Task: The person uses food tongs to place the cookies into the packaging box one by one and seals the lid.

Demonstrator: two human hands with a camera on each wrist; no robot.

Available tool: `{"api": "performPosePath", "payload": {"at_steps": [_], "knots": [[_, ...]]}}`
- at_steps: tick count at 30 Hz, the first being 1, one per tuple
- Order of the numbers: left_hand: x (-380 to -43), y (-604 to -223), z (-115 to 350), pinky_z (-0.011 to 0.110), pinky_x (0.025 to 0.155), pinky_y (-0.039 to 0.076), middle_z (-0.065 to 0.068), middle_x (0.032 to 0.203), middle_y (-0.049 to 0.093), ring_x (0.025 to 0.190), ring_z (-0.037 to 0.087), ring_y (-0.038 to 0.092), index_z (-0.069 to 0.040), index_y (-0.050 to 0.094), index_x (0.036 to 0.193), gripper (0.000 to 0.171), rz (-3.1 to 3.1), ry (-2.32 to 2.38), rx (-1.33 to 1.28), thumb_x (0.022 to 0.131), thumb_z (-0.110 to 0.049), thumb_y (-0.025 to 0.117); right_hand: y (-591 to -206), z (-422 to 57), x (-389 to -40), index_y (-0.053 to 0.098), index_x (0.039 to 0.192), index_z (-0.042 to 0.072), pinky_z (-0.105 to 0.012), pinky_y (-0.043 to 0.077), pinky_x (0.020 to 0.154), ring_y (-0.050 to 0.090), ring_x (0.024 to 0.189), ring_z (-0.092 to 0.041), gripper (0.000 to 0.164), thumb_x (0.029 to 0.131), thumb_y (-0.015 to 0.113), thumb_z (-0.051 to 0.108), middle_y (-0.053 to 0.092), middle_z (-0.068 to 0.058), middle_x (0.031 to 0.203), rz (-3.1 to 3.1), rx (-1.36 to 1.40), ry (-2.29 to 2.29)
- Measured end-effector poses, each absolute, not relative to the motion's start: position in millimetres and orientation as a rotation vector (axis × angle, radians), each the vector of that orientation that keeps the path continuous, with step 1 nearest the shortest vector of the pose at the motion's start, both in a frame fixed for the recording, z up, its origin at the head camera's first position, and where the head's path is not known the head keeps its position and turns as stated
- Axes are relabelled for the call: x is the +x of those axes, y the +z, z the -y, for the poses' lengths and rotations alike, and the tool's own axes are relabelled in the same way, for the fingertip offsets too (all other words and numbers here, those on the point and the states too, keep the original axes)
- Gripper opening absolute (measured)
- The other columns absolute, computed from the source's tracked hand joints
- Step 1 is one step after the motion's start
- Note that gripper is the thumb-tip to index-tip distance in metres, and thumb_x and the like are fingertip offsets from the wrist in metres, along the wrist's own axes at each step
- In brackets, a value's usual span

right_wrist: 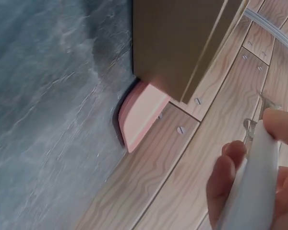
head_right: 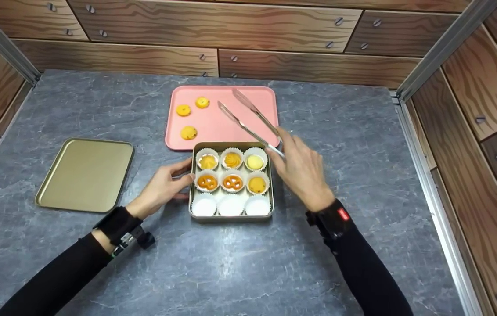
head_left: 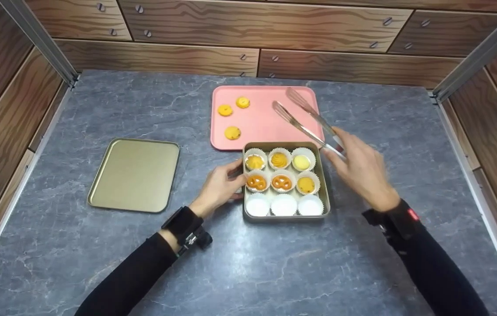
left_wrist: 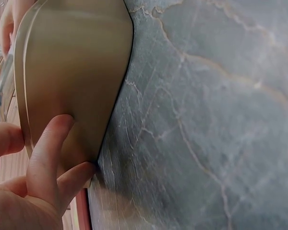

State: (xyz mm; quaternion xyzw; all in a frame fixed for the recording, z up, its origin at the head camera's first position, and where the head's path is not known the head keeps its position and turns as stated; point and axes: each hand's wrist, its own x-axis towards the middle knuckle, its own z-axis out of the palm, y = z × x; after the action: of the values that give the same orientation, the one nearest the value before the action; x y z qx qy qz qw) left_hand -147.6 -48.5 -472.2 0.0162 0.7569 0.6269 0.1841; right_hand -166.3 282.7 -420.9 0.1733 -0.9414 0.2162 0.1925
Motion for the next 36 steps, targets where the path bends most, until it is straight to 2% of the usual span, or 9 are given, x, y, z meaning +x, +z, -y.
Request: {"api": "performPosePath", "payload": {"at_steps": [4, 7, 11, 17, 24, 32, 36], "knots": [[-148.1, -472.0, 48.7, 0.034, 0.071, 0.067, 0.023, 0.155, 0.047, 0.098, 0.029, 0.074, -0.009, 0.038, 0.159, 0.065, -2.131, 1.763, 0.041, 0.101, -0.014, 0.067, -421.3, -270.0, -183.9, 0.062, 0.132, -0.003, -0.050, 0.058, 0.058, 0.065, 0.072, -0.033, 0.050, 0.096, 0.076, 0.029, 0.070, -0.018, 0.093, 2.657, 0.503, 0.602], [-148.3, -471.8, 48.1, 0.035, 0.071, 0.067, 0.022, 0.156, 0.046, 0.095, 0.028, 0.074, -0.011, 0.037, 0.160, 0.066, -2.124, 1.756, 0.025, 0.101, -0.016, 0.067, -419.3, -261.2, -195.5, 0.063, 0.124, -0.006, -0.046, 0.056, 0.052, 0.063, 0.066, -0.032, 0.046, 0.097, 0.075, 0.029, 0.067, -0.016, 0.086, 2.709, 0.494, 0.617], [-148.4, -472.1, 47.8, 0.037, 0.070, 0.067, 0.022, 0.156, 0.047, 0.098, 0.026, 0.074, -0.011, 0.037, 0.160, 0.066, -2.124, 1.756, 0.033, 0.101, -0.015, 0.066, -415.8, -250.0, -209.6, 0.064, 0.121, -0.005, -0.041, 0.054, 0.048, 0.061, 0.063, -0.029, 0.043, 0.098, 0.074, 0.030, 0.066, -0.014, 0.084, 2.797, 0.467, 0.641], [-148.4, -472.5, 48.8, 0.038, 0.068, 0.067, 0.022, 0.156, 0.046, 0.104, 0.027, 0.073, -0.010, 0.036, 0.160, 0.065, -2.117, 1.772, 0.057, 0.102, -0.014, 0.065, -411.9, -234.5, -224.6, 0.065, 0.122, -0.005, -0.043, 0.055, 0.052, 0.063, 0.066, -0.030, 0.045, 0.098, 0.073, 0.032, 0.069, -0.017, 0.089, 2.864, 0.471, 0.584], [-148.0, -473.0, 49.8, 0.037, 0.061, 0.065, 0.021, 0.157, 0.045, 0.094, 0.024, 0.075, -0.010, 0.037, 0.160, 0.066, -2.141, 1.754, 0.043, 0.101, -0.017, 0.067, -410.9, -218.3, -243.1, 0.066, 0.110, -0.003, -0.042, 0.054, 0.052, 0.059, 0.064, -0.029, 0.041, 0.098, 0.073, 0.036, 0.063, -0.013, 0.081, 2.963, 0.426, 0.481], [-147.5, -475.0, 49.6, 0.037, 0.059, 0.065, 0.021, 0.159, 0.042, 0.087, 0.024, 0.076, -0.010, 0.037, 0.159, 0.066, -2.158, 1.752, 0.054, 0.101, -0.017, 0.068, -410.8, -206.0, -261.1, 0.065, 0.104, -0.002, -0.045, 0.054, 0.058, 0.061, 0.070, -0.033, 0.043, 0.099, 0.070, 0.040, 0.062, -0.014, 0.083, 3.060, 0.367, 0.414], [-147.8, -475.1, 49.7, 0.037, 0.060, 0.065, 0.021, 0.159, 0.043, 0.088, 0.022, 0.075, -0.009, 0.037, 0.159, 0.066, -2.155, 1.753, 0.059, 0.101, -0.018, 0.068, -405.9, -202.1, -264.8, 0.065, 0.103, -0.001, -0.044, 0.054, 0.056, 0.060, 0.068, -0.032, 0.041, 0.099, 0.070, 0.040, 0.062, -0.013, 0.083, 3.086, 0.366, 0.399]]}}
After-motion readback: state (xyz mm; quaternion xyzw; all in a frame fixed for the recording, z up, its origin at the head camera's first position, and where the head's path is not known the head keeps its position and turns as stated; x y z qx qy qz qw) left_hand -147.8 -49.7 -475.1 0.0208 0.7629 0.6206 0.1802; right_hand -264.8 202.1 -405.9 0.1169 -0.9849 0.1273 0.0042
